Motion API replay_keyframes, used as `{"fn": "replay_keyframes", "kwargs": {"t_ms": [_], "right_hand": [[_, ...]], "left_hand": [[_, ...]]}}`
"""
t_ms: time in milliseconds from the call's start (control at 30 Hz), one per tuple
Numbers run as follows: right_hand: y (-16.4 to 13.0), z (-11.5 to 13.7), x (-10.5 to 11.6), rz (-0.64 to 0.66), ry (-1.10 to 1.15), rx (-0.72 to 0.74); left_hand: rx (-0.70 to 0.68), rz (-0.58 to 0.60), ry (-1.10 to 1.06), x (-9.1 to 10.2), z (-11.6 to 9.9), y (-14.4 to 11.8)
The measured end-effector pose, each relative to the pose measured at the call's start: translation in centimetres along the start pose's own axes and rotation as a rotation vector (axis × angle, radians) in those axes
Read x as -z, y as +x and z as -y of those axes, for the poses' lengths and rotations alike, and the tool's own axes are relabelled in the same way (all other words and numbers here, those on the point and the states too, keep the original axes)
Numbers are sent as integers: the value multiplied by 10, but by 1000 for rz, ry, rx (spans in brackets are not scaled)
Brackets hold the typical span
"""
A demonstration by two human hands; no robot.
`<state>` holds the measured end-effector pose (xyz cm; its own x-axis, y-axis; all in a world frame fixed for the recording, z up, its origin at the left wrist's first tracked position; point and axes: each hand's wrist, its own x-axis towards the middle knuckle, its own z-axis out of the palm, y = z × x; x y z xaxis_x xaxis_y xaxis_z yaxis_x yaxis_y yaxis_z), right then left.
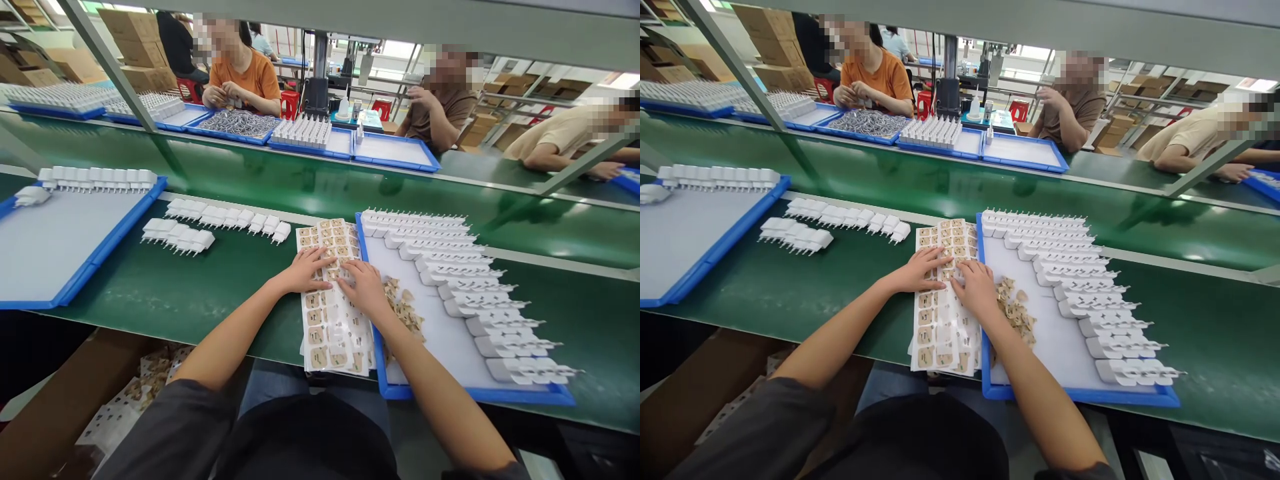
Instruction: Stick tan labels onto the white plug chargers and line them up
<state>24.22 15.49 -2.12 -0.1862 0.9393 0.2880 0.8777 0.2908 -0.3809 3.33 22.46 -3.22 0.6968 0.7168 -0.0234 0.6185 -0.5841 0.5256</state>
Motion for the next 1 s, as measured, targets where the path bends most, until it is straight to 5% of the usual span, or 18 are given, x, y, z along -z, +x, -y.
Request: {"fn": "replay_keyframes", "kwargs": {"t_ms": [267,367,500,1000], "right_hand": [[-1,5,-1,2,-25,5],[-1,5,-2,0,-17,-18],[0,6,-2,2,-35,-31],[0,3,-9,-75,-36,38]], "left_hand": [[20,-91,-9,1,-3,-1],[139,-227,-74,4,-7,-3],[262,-177,-222,2,-13,-3],[62,-256,-61,-22,-13,1]]}}
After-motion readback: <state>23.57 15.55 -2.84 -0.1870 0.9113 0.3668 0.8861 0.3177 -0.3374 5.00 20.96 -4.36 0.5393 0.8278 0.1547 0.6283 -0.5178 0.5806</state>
